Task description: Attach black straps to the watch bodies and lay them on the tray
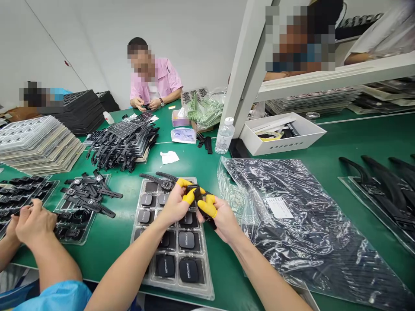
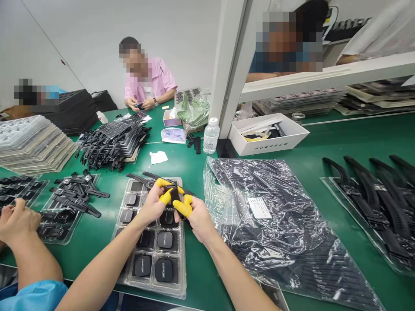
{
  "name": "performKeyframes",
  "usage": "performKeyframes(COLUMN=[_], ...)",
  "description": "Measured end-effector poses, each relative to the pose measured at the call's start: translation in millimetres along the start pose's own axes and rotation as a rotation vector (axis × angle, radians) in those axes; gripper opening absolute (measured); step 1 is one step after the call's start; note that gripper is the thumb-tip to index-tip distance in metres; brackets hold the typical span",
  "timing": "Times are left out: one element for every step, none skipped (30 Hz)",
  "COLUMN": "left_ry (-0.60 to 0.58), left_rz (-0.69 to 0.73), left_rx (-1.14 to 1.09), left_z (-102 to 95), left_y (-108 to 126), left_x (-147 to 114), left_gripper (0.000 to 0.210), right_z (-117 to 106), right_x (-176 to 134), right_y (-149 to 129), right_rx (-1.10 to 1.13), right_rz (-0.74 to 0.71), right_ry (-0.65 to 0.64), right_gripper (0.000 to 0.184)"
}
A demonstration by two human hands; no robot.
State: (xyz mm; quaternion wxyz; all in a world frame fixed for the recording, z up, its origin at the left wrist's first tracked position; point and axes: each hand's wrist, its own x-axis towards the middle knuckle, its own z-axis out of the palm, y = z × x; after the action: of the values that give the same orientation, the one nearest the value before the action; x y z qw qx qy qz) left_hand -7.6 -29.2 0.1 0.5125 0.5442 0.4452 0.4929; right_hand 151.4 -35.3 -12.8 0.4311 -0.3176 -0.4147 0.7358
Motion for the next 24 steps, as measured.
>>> performKeyframes(left_ry=[-0.015,-0.028,-0.029,-0.020,-0.002,0.021,0.041,0.055,0.055,0.038,0.002,-0.046,-0.101,-0.151,-0.191,-0.215,-0.227,-0.231,-0.232,-0.231,-0.227,-0.218,-0.207,-0.193], left_rz=[0.017,0.033,0.052,0.076,0.101,0.126,0.146,0.158,0.161,0.162,0.168,0.182,0.203,0.236,0.272,0.305,0.329,0.343,0.351,0.357,0.362,0.364,0.364,0.361], left_rx=[0.030,0.065,0.109,0.159,0.211,0.257,0.294,0.319,0.335,0.349,0.366,0.388,0.414,0.442,0.471,0.498,0.519,0.534,0.543,0.549,0.553,0.557,0.562,0.566], left_z=[-0.1,-0.6,-1.6,-3.2,-5.2,-7.4,-9.6,-11.6,-13.2,-14.3,-15.1,-15.5,-15.8,-16.1,-16.5,-16.9,-17.5,-18.1,-18.6,-19.0,-19.2,-19.2,-18.9,-18.3], left_y=[-1,-3,-5,-7,-9,-11,-13,-14,-15,-15,-15,-15,-15,-14,-13,-13,-12,-11,-10,-9,-9,-9,-9,-9], left_x=[-2,-4,-5,-6,-5,-4,-3,-2,-1,0,1,1,1,1,1,1,1,1,1,1,2,1,1,1], left_gripper=[0.033,0.031,0.031,0.030,0.030,0.028,0.026,0.024,0.022,0.022,0.023,0.027,0.034,0.042,0.050,0.056,0.061,0.063,0.063,0.062,0.060,0.058,0.057,0.056], right_z=[1,1,1,0,-1,-2,-4,-5,-6,-6,-6,-6,-6,-5,-5,-5,-5,-5,-5,-6,-6,-6,-5,-5], right_x=[0,0,0,-1,-2,-3,-4,-5,-6,-7,-7,-7,-7,-7,-6,-5,-5,-4,-3,-2,-1,-1,0,0], right_y=[0,0,-1,-2,-3,-3,-4,-4,-3,-2,-1,1,2,4,5,5,5,5,4,4,3,3,3,3], right_rx=[0.011,0.016,0.007,-0.009,-0.025,-0.036,-0.034,-0.021,0.001,0.024,0.042,0.053,0.056,0.050,0.043,0.039,0.040,0.045,0.052,0.063,0.072,0.080,0.087,0.097], right_rz=[0.011,0.018,0.032,0.051,0.065,0.072,0.067,0.056,0.041,0.029,0.026,0.032,0.043,0.054,0.063,0.077,0.090,0.101,0.106,0.104,0.098,0.088,0.077,0.071], right_ry=[0.024,0.043,0.041,0.020,-0.011,-0.049,-0.080,-0.105,-0.123,-0.136,-0.151,-0.165,-0.176,-0.181,-0.180,-0.174,-0.167,-0.157,-0.145,-0.131,-0.115,-0.097,-0.083,-0.073], right_gripper=[0.059,0.058,0.056,0.055,0.054,0.053,0.051,0.048,0.046,0.044,0.044,0.044,0.045,0.045,0.046,0.046,0.046,0.046,0.045,0.045,0.046,0.046,0.047,0.048])
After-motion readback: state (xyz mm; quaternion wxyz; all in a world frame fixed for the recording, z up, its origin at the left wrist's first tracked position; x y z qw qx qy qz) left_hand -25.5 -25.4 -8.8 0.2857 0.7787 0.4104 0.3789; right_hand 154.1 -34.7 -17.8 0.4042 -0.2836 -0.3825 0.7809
